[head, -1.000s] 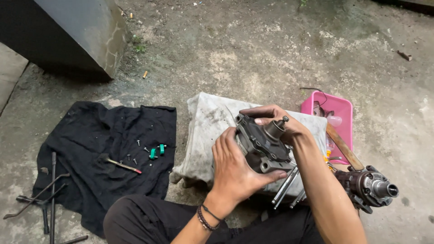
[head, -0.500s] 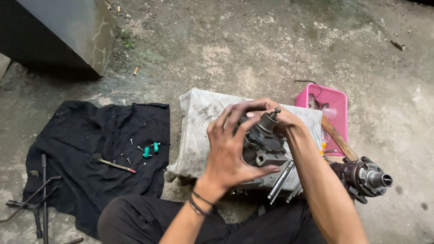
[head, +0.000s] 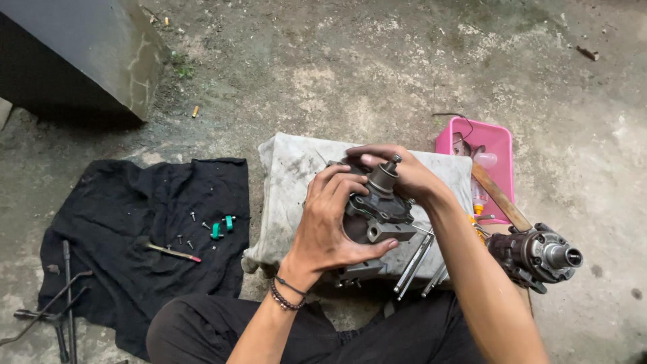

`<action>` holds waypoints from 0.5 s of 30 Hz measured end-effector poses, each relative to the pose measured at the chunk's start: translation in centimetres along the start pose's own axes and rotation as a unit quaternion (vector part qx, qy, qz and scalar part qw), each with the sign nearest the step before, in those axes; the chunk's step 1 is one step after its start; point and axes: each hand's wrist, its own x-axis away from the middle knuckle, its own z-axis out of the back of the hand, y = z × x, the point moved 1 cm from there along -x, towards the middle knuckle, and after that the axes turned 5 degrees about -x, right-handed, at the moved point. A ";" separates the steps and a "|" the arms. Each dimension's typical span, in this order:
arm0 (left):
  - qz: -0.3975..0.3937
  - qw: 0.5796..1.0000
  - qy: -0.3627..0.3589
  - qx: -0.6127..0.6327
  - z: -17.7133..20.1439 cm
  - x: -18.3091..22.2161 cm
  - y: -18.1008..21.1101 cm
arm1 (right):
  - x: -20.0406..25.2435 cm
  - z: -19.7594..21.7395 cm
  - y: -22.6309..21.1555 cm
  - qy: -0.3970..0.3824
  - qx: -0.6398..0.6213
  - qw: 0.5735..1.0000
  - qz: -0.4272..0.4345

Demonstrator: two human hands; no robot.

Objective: Disassembling and inspecting the internal components of a mechanical engine part

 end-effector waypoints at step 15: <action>-0.009 0.999 0.035 0.027 -1.0 0.7 -0.6 | 13.1 4.3 10.4 0.206 0.384 0.889 0.139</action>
